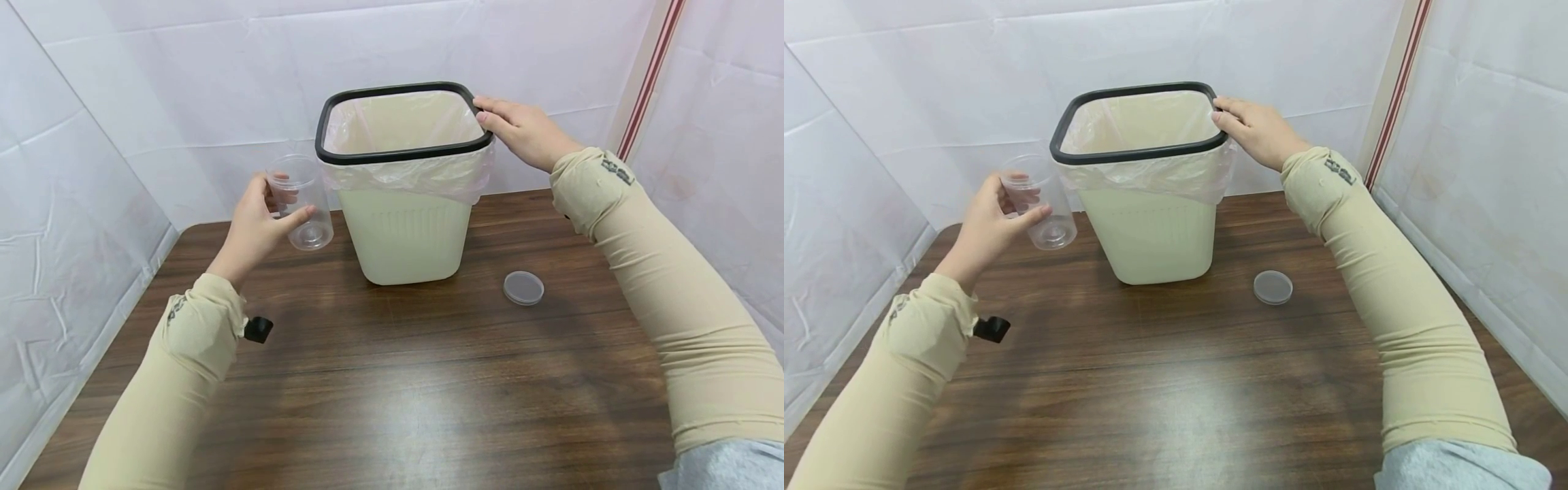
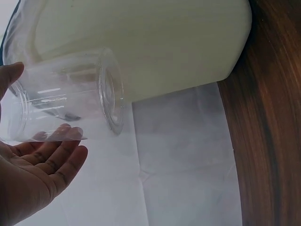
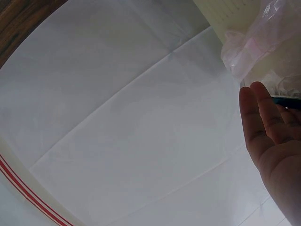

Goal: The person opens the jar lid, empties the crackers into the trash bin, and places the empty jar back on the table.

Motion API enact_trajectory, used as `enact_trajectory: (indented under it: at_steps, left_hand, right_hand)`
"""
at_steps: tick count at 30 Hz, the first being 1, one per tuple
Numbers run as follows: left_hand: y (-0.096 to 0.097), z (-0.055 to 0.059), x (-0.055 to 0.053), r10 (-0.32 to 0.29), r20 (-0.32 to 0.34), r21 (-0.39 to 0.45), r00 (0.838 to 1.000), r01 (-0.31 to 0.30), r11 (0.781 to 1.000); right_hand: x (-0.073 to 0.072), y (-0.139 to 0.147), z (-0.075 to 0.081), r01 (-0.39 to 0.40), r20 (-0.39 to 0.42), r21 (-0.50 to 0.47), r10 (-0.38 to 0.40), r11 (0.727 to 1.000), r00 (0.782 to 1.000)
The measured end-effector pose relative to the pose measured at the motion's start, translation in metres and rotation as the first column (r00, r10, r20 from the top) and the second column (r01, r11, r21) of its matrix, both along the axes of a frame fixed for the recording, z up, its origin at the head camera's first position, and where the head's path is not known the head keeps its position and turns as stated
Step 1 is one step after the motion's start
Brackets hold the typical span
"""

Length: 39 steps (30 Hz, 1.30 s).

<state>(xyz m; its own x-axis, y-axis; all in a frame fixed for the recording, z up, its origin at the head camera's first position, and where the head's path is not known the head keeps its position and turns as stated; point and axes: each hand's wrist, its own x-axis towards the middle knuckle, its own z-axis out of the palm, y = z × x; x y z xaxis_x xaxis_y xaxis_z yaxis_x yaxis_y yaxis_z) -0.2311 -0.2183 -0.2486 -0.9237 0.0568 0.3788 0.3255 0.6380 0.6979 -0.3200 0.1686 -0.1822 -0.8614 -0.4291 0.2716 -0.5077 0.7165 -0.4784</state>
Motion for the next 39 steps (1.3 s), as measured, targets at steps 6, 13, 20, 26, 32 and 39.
enact_trajectory:
  at_steps: [6,13,20,26,32,39]
  left_hand:
    - [0.002,-0.004,0.003,-0.003,0.003,0.009,1.000,0.003,1.000]
    - [0.003,-0.009,0.004,-0.017,0.004,0.023,1.000,0.017,1.000]
    - [0.005,-0.016,0.006,-0.023,0.046,0.030,0.999,0.021,0.999]
    - [0.006,-0.024,0.008,-0.028,0.080,0.043,0.996,0.025,0.999]
    - [0.008,-0.035,0.009,-0.048,0.102,0.037,0.994,0.044,0.998]
    - [0.011,-0.049,0.011,-0.064,0.114,0.058,0.991,0.057,0.997]
  right_hand:
    - [0.001,0.000,0.000,-0.001,-0.001,0.000,0.001,1.000,1.000]
    - [0.000,0.000,0.000,-0.004,-0.002,-0.007,0.004,1.000,1.000]
    - [-0.001,0.001,0.000,-0.001,-0.007,-0.005,0.001,1.000,1.000]
    - [-0.001,0.001,-0.001,-0.001,-0.005,-0.007,0.001,1.000,1.000]
    - [-0.001,0.001,0.000,-0.001,0.001,-0.009,0.001,1.000,1.000]
    - [0.000,0.001,0.001,-0.001,0.002,-0.003,0.001,1.000,1.000]
